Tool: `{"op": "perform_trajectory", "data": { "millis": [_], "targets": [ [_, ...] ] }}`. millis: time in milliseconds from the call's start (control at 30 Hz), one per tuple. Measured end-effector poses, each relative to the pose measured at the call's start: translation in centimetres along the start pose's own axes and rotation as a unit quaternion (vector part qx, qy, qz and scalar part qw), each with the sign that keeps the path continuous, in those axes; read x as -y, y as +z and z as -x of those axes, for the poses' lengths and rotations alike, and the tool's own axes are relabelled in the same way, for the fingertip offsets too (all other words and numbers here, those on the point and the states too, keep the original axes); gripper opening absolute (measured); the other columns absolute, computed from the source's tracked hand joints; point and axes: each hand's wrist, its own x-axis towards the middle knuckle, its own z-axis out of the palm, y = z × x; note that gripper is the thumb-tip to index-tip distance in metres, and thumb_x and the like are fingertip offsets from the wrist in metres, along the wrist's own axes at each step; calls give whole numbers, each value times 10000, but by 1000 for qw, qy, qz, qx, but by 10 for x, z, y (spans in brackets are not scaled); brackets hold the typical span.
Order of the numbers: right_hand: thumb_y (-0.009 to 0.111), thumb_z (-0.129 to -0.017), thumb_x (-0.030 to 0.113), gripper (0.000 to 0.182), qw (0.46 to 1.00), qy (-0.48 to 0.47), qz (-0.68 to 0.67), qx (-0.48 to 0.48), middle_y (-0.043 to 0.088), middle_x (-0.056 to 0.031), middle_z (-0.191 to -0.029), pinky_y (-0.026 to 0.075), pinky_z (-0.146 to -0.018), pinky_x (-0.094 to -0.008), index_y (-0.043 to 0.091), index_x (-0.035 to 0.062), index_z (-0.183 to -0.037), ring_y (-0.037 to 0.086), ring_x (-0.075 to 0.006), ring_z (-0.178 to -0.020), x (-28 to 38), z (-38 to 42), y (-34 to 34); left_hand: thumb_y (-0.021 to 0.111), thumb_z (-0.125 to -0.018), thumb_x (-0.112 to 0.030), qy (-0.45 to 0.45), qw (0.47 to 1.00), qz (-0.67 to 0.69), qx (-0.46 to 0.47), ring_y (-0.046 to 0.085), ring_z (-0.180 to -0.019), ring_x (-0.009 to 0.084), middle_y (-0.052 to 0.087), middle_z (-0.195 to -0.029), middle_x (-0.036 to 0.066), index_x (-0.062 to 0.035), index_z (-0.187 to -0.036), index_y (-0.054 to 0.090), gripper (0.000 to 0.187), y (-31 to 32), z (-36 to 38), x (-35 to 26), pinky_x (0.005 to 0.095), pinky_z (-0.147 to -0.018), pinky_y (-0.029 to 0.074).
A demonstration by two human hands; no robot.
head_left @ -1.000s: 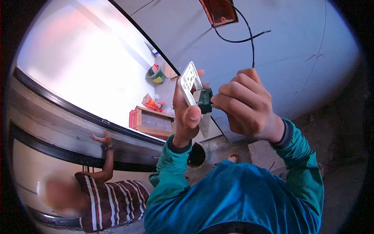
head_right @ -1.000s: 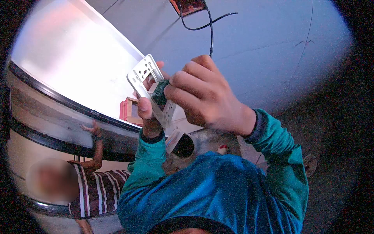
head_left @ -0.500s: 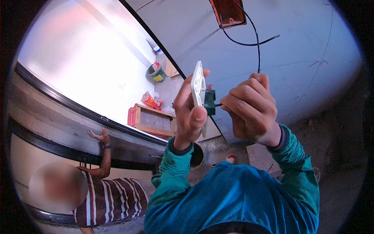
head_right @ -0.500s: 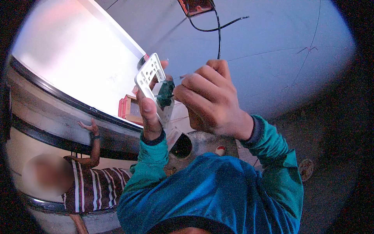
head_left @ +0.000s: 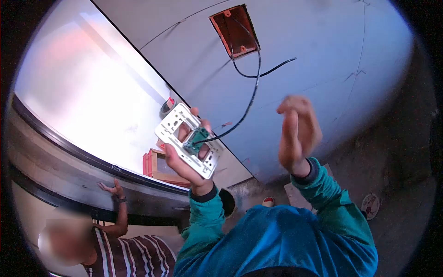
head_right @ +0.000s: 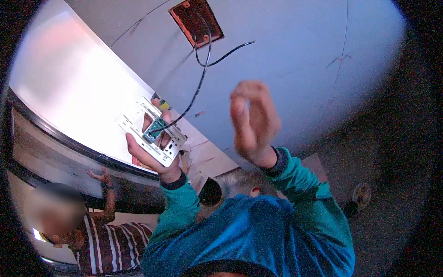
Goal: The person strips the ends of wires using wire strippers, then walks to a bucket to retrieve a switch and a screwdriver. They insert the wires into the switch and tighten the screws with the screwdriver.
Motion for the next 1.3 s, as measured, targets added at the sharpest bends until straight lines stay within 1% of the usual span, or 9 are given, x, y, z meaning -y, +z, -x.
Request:
{"op": "perform_trajectory", "data": {
  "millis": [33,67,200,400,600,667,833,933,1300],
  "targets": [
    [568,-881,265,297,977,173,-112,-50,587,-112,-928,431,-735,-327,565,-12,-989,547,-185,-818,-4,-6,8,366,-814,-592,10,1000,-2,8,489,-678,140,479,-1151,204,55,-1290,309,805,3,-2,-5,146,-313,304],
    [531,-911,292,346,910,337,-220,-100,599,-137,-985,441,-761,-312,549,-30,-1035,558,-189,-846,-9,-13,16,320,-846,-583,4,998,45,36,539,-740,214,520,-1123,201,13,-1300,345,750,-7,-4,-3,213,-449,441],
    [478,-943,256,371,782,406,-432,-190,617,-142,-962,436,-825,-280,493,-57,-1142,572,-167,-863,-2,-51,26,339,-842,-592,-46,993,109,-21,600,-859,259,503,-1207,189,-17,-1346,329,765,-17,-6,-2,315,-616,539],
    [526,-919,176,277,935,165,-311,-41,596,-79,-783,455,-659,-245,569,-42,-1085,543,-105,-683,-32,-31,-5,327,-857,-571,-67,989,124,-45,574,-741,206,525,-1048,170,1,-1311,354,730,-24,-9,-8,329,-477,541],
    [598,-822,27,175,977,132,-168,9,596,-92,-714,395,-538,-237,605,-64,-971,499,-98,-579,-24,-23,-16,351,-844,-577,-143,976,157,-42,550,-638,193,489,-855,131,48,-1281,355,762,-16,-6,5,311,-469,531],
    [608,-790,1,172,982,-93,-56,152,581,-97,-656,402,-563,-277,611,-40,-957,514,-144,-560,-36,-33,-22,351,-850,-577,-160,972,174,-1,568,-678,236,484,-855,128,63,-1299,315,783,-20,-8,9,337,-507,548],
    [644,-802,95,79,968,-91,52,230,539,-12,-574,372,-540,-304,646,33,-851,446,-133,-495,-6,-33,-12,290,-888,-573,-195,913,339,114,577,-820,306,444,-1264,228,-24,-1342,327,713,-7,-10,12,357,-598,564],
    [677,-756,76,77,928,-131,111,330,493,-3,-557,337,-527,-305,653,61,-828,414,-139,-523,-1,-46,-15,280,-889,-578,-213,925,302,91,599,-780,311,468,-1237,238,-17,-1338,322,720,-7,-10,11,358,-600,565],
    [742,-648,88,127,946,-137,133,261,500,-25,-614,348,-617,-339,653,89,-739,444,-162,-632,10,-45,-11,188,-875,-626,-266,950,108,125,615,-744,230,508,-1202,229,32,-1299,360,802,12,0,2,254,-554,521]
  ]
}}
